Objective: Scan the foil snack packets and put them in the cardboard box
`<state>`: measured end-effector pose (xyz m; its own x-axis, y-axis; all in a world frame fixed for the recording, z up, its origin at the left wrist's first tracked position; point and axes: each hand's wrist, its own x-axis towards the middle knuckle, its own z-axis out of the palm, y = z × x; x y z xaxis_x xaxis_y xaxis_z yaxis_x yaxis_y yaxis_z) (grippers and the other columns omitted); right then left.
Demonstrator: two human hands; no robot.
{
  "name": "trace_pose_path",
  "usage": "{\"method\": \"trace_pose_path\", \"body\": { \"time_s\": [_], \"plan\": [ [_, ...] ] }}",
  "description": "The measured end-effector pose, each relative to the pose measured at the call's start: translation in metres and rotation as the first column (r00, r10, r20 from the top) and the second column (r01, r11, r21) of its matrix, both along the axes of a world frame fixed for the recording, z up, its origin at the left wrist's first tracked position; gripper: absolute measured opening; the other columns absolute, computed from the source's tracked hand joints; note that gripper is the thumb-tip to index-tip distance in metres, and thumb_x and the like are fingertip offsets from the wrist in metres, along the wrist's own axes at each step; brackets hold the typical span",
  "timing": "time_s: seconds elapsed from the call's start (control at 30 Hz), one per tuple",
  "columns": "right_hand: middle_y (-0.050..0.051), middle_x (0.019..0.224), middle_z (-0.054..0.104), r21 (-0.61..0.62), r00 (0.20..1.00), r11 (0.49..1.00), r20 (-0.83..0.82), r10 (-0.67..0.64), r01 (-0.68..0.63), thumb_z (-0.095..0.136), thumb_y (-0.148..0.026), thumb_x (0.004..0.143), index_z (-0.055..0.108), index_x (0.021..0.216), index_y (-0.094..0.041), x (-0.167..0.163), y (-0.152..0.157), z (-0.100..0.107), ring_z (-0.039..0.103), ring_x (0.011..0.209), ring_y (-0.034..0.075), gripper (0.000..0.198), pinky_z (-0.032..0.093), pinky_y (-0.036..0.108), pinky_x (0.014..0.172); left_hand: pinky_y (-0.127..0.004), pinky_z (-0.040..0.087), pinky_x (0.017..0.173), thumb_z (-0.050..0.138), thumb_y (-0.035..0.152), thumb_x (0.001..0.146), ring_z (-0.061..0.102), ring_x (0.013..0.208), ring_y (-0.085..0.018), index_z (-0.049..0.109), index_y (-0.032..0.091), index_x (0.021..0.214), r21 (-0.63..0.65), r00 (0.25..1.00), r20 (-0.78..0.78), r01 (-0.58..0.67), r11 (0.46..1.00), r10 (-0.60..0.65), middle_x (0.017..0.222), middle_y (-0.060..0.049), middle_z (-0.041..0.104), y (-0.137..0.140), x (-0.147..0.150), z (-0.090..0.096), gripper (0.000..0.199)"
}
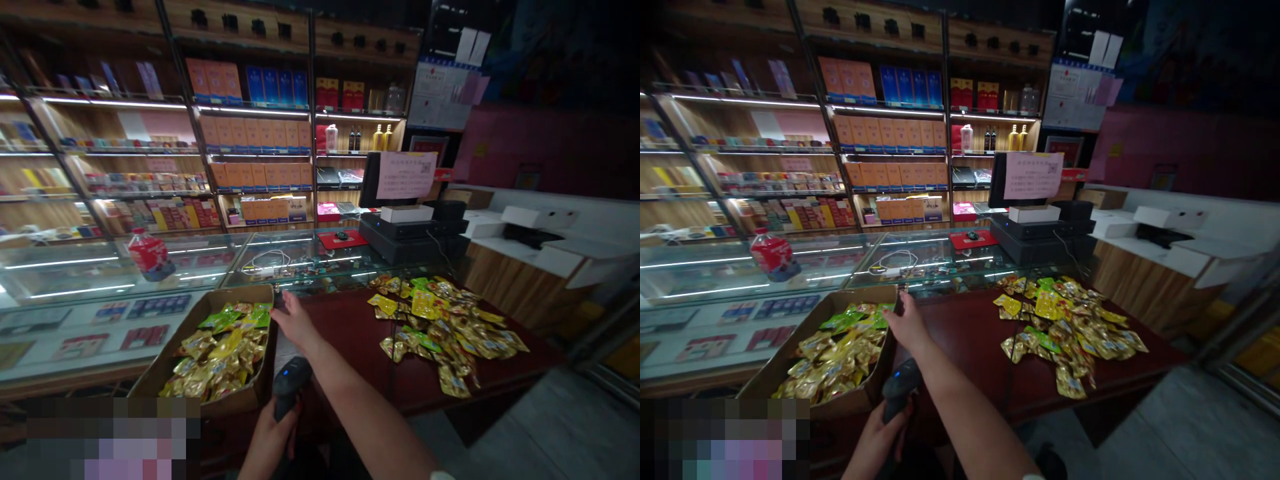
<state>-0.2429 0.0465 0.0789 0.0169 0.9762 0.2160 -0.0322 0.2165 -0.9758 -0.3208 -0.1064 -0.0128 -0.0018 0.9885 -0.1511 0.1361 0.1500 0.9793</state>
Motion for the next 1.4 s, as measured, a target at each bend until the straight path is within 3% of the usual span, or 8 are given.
{"method": "trace_pose_path", "body": {
  "time_s": [0.23,0.4,0.7,0.9,1.0,1.17,1.3,1.4],
  "plan": [
    [0.027,0.151,0.045,0.003,0.816,0.897,0.414,-0.404,0.442,0.06,-0.029,0.077,0.053,0.135,-0.006,0.134,-0.044,-0.094,0.029,0.149,0.04,0.063,0.018,0.062,0.121,-0.021,0.03,0.038,0.069,0.062,0.068,0.039,0.028,-0.01,0.061,0.018,0.079,0.007,0.999,0.026,0.021,1.0,-0.021,0.035,0.007,0.048,0.002,-0.001,-0.004,0.047],
    [0.029,0.154,0.04,0.153,0.469,0.837,0.768,-0.436,0.526,0.056,-0.035,0.083,0.049,0.141,-0.003,0.183,-0.089,-0.148,0.029,0.148,0.044,0.067,0.027,0.06,0.117,-0.021,0.034,0.041,0.068,0.062,0.068,0.042,0.031,-0.011,0.061,0.017,0.079,0.014,1.0,0.008,0.006,1.0,-0.006,0.036,0.007,0.049,0.001,-0.002,-0.005,0.047],
    [0.029,0.154,0.041,0.318,0.136,0.732,0.863,-0.486,0.602,0.047,-0.04,0.091,0.049,0.143,-0.003,0.196,-0.111,-0.148,0.033,0.144,0.046,0.064,0.03,0.066,0.11,-0.021,0.032,0.039,0.069,0.059,0.07,0.039,0.03,-0.009,0.062,0.016,0.081,0.033,1.0,0.021,0.021,0.999,-0.021,0.037,0.007,0.049,0.003,-0.003,-0.011,0.045],
    [0.016,0.153,0.048,0.323,0.27,0.885,0.867,-0.419,0.335,0.05,-0.035,0.092,0.05,0.145,-0.018,0.166,-0.12,-0.138,0.038,0.145,0.036,0.055,0.009,0.065,0.12,-0.021,0.031,0.038,0.068,0.058,0.071,0.039,0.031,-0.009,0.059,0.017,0.08,0.039,0.998,0.053,0.016,0.999,-0.018,0.04,0.008,0.048,0.001,-0.002,-0.004,0.043],
    [0.011,0.145,0.059,0.304,0.35,0.93,0.864,-0.361,0.207,0.047,-0.032,0.095,0.053,0.141,-0.026,0.148,-0.121,-0.126,0.05,0.135,0.032,0.047,0.016,0.062,0.119,-0.021,0.031,0.039,0.072,0.059,0.066,0.041,0.032,-0.01,0.059,0.018,0.078,0.051,0.996,0.089,-0.01,0.999,0.005,0.043,0.008,0.051,0.002,0.0,-0.002,0.045],
    [0.018,0.133,0.062,0.282,0.32,0.88,0.853,-0.412,0.382,0.054,-0.029,0.088,0.051,0.141,-0.016,0.142,-0.099,-0.114,0.059,0.12,0.033,0.054,0.045,0.047,0.099,-0.02,0.024,0.035,0.068,0.058,0.07,0.038,0.028,-0.009,0.057,0.019,0.079,0.028,0.994,0.1,0.037,0.999,-0.04,0.038,0.009,0.048,0.003,0.003,-0.003,0.042],
    [0.03,0.144,0.05,0.324,0.208,0.794,0.851,-0.482,0.515,0.06,-0.042,0.085,0.044,0.144,-0.003,0.146,-0.087,-0.125,0.046,0.133,0.042,0.072,0.032,0.057,0.11,-0.019,0.025,0.035,0.065,0.055,0.073,0.037,0.028,-0.008,0.055,0.019,0.079,0.03,0.997,0.073,0.025,0.999,-0.027,0.037,0.009,0.047,-0.002,0.004,0.0,0.038],
    [0.028,0.141,0.055,0.288,0.281,0.829,0.845,-0.456,0.479,0.054,-0.04,0.089,0.054,0.133,-0.007,0.148,-0.089,-0.133,0.044,0.135,0.042,0.056,0.025,0.064,0.112,-0.018,0.027,0.036,0.066,0.052,0.074,0.039,0.029,-0.008,0.054,0.019,0.075,0.053,0.998,0.063,0.027,0.998,-0.03,0.036,0.009,0.047,-0.006,0.006,0.006,0.035]
  ]
}}
